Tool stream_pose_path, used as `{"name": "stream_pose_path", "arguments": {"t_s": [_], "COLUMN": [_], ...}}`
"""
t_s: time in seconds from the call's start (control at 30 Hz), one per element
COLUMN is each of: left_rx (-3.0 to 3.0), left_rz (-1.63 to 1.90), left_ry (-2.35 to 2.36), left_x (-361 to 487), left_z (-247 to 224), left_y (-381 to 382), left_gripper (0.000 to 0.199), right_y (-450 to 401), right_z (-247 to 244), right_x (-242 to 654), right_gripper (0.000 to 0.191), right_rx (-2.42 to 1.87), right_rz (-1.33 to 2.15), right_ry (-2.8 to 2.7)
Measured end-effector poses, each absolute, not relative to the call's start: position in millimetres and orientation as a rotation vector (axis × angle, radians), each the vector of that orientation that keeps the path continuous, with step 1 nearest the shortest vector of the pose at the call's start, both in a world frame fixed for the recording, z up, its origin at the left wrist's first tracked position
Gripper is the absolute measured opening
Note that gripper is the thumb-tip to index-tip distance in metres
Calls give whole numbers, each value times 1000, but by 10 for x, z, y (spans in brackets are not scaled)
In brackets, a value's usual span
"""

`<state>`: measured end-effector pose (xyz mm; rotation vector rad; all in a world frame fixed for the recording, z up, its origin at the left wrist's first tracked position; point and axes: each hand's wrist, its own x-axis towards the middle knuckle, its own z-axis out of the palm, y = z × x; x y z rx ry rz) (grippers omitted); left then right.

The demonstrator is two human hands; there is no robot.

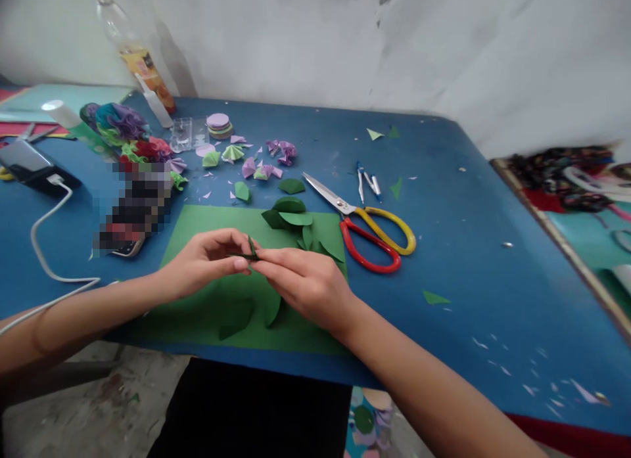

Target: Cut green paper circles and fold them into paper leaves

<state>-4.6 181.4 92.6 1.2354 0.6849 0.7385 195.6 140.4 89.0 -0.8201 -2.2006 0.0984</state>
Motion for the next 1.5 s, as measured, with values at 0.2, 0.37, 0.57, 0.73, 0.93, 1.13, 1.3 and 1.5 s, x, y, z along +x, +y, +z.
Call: {"name": "stream_pose_path", "arguments": {"t_s": [0.2,0.37,0.57,0.73,0.93,1.13,1.3,1.5], "left_rx": [1167,1195,1221,1303,1551,1564,1569,1338], "left_rz": [811,785,780,824,856,914,930,967], "left_ry": [739,746,758,736,718,721,769,935], "left_x": [-45,-59,-55,-65,-96,-87,-52,-13], "left_z": [929,944,928,888,859,791,783,812], "left_y": [1854,1859,1861,1863,1823,1821,1822,1903], "left_gripper": [19,20,12,9,9,13,11,21], "right_y": [1407,1401,1406,1386,1379,1394,1376,1389], "right_z": [910,924,942,938,901,910,930,976], "right_x": [1931,1932,1931,1912,1833,1816,1815,1826], "right_gripper": [19,21,18,12,10,13,8,16], "right_rx": [-898,-880,-939,-987,-1121,-1222,-1213,-1229], "right_rz": [149,82,85,303,796,857,633,779], "right_ry": [-2149,-2199,-2227,-2096,-1692,-1642,-1873,-1789]}}
